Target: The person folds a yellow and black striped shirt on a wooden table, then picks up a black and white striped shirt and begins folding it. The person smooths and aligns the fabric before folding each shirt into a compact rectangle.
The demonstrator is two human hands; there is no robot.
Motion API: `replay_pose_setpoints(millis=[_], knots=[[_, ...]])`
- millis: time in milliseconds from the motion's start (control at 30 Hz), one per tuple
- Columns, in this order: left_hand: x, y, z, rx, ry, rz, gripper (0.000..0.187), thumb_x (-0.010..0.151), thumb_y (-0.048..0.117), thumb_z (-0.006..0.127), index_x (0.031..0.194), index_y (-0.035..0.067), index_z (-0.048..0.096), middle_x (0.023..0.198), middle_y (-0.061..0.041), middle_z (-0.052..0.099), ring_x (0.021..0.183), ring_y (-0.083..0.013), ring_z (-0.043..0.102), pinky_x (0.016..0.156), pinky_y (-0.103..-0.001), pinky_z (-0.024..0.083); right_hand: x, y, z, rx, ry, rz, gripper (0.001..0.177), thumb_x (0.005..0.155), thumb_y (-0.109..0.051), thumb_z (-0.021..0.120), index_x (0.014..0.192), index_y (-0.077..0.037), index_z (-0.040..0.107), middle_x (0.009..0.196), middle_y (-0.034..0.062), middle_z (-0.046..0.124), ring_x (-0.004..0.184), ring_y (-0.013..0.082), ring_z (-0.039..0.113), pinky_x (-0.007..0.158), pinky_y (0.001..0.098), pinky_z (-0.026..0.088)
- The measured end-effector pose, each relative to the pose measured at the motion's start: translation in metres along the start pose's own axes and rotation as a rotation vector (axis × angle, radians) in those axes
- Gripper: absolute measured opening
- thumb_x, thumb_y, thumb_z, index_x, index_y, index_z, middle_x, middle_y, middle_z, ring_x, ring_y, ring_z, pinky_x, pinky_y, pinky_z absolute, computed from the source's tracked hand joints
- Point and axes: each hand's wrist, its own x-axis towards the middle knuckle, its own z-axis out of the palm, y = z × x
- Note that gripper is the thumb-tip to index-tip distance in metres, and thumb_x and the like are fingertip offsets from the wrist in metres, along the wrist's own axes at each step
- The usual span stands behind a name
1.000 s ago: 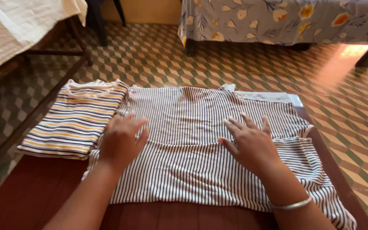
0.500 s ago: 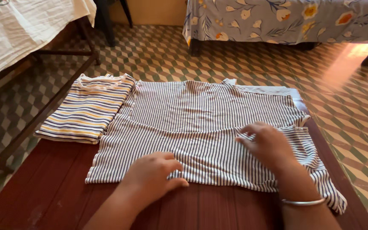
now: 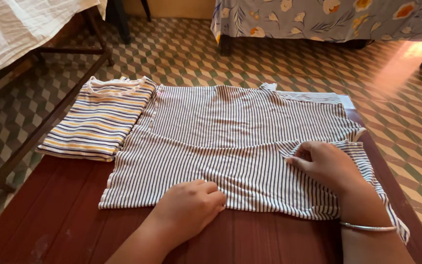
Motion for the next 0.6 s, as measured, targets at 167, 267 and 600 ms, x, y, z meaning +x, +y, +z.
replay_pose_setpoints(millis=[167,267,600], knots=[[0.001,0.002,0.001,-0.008,0.025,-0.007,0.016,0.093,0.024,0.067,0.083,0.011,0.065,0.080,-0.002,0.064,0.078,-0.0230,0.066,0.066,-0.039,0.055,0.003,0.008,0.010,-0.005,0.154,-0.131,0.031,0.093,-0.035,0.066,0.100,-0.007,0.075,0.095,0.0130,0.076,0.088,0.0304,0.071,0.078,0.0453,0.054],[0.004,0.004,-0.002,-0.058,0.009,-0.038,0.013,0.092,0.024,0.067,0.088,0.011,0.065,0.082,-0.003,0.064,0.081,-0.0236,0.066,0.071,-0.039,0.055,0.004,0.014,0.009,0.060,0.188,-0.058,0.033,0.091,-0.039,0.067,0.103,-0.009,0.075,0.097,0.0132,0.076,0.090,0.0303,0.072,0.081,0.0442,0.054],[0.007,0.008,0.000,0.022,-0.053,-0.043,0.019,0.090,0.027,0.070,0.096,0.011,0.061,0.089,-0.004,0.065,0.088,-0.0258,0.065,0.075,-0.040,0.055,-0.035,0.035,-0.004,0.122,0.117,-0.172,0.046,0.080,-0.050,0.074,0.102,-0.010,0.077,0.101,0.0113,0.077,0.097,0.0259,0.072,0.083,0.0413,0.055]])
